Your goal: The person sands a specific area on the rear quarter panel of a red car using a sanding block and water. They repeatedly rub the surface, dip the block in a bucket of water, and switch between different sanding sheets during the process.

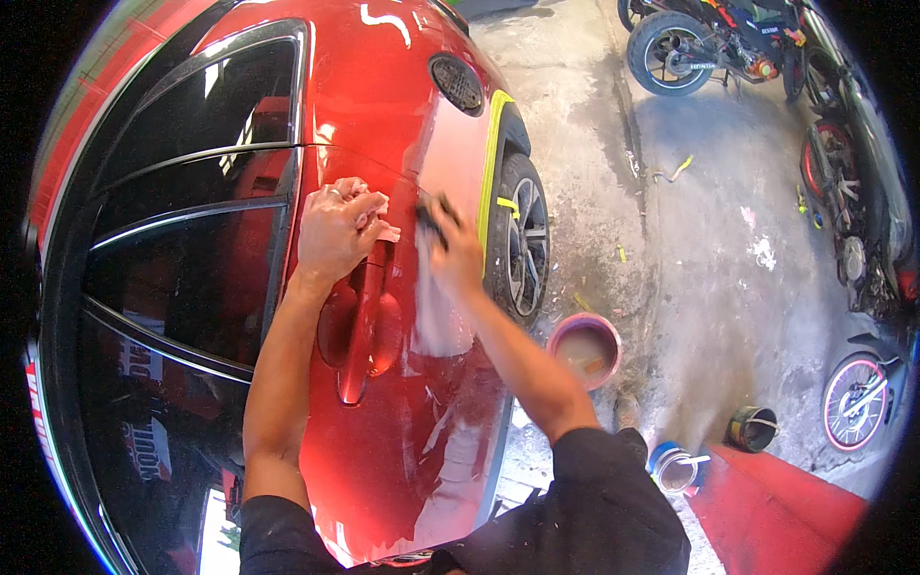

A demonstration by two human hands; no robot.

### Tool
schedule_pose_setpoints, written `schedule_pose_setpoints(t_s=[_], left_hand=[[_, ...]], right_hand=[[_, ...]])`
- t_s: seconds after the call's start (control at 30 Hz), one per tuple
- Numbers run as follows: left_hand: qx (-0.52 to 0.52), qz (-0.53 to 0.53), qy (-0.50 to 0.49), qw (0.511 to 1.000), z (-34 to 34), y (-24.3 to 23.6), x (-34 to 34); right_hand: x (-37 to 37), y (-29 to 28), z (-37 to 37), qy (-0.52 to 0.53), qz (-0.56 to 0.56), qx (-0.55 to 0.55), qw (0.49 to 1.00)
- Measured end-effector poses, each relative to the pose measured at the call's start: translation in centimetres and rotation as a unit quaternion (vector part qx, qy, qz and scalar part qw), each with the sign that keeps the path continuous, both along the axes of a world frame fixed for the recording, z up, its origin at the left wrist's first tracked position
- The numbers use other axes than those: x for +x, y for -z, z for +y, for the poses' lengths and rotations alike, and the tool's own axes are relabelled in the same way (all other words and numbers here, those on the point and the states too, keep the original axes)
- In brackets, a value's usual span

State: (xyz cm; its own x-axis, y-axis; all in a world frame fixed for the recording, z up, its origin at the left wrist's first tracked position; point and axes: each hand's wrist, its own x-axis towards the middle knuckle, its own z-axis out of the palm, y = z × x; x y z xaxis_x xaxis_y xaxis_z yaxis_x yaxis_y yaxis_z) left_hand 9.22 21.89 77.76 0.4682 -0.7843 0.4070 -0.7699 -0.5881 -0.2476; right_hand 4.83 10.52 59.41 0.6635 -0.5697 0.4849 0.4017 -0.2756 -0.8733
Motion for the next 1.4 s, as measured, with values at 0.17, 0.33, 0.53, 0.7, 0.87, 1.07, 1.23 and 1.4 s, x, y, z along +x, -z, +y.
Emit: schedule_pose_setpoints(t_s=[0.17, 0.33, 0.53, 0.7, 0.87, 1.07, 1.23, 1.4], left_hand=[[-0.001, -0.003, -0.014, 1.0, 0.6, 0.4, 0.0], [-0.003, -0.004, 0.003, 1.0, 0.1, 0.7, 0.6], [-0.009, -0.005, -0.002, 1.0, 0.5, 0.6, 0.2], [-0.013, -0.012, 0.001, 1.0, 0.2, 0.4, 0.4], [-0.008, -0.003, -0.014, 1.0, 0.5, 0.5, 0.0], [-0.01, 0.0, -0.012, 1.0, 0.3, 0.5, 0.3], [-0.021, -0.023, 0.004, 1.0, 0.6, 0.5, 0.2], [-0.021, -0.007, -0.008, 1.0, 0.7, 1.0, 0.5]], right_hand=[[-6.9, 3.1, 3.9, -0.006, -0.047, -0.018, 0.999], [1.1, -0.1, -1.2, 0.001, 0.007, -0.004, 1.0], [-8.0, 5.4, 4.1, -0.067, -0.072, -0.006, 0.995], [-0.8, 0.7, 0.2, -0.033, -0.018, 0.019, 0.999], [-5.9, 2.6, 2.7, -0.028, -0.001, -0.042, 0.999], [-3.9, 2.2, 2.2, -0.035, -0.002, 0.005, 0.999], [0.4, 0.2, -0.1, -0.03, -0.01, -0.008, 0.999], [-11.4, 4.9, 5.7, -0.067, -0.023, -0.018, 0.997]])
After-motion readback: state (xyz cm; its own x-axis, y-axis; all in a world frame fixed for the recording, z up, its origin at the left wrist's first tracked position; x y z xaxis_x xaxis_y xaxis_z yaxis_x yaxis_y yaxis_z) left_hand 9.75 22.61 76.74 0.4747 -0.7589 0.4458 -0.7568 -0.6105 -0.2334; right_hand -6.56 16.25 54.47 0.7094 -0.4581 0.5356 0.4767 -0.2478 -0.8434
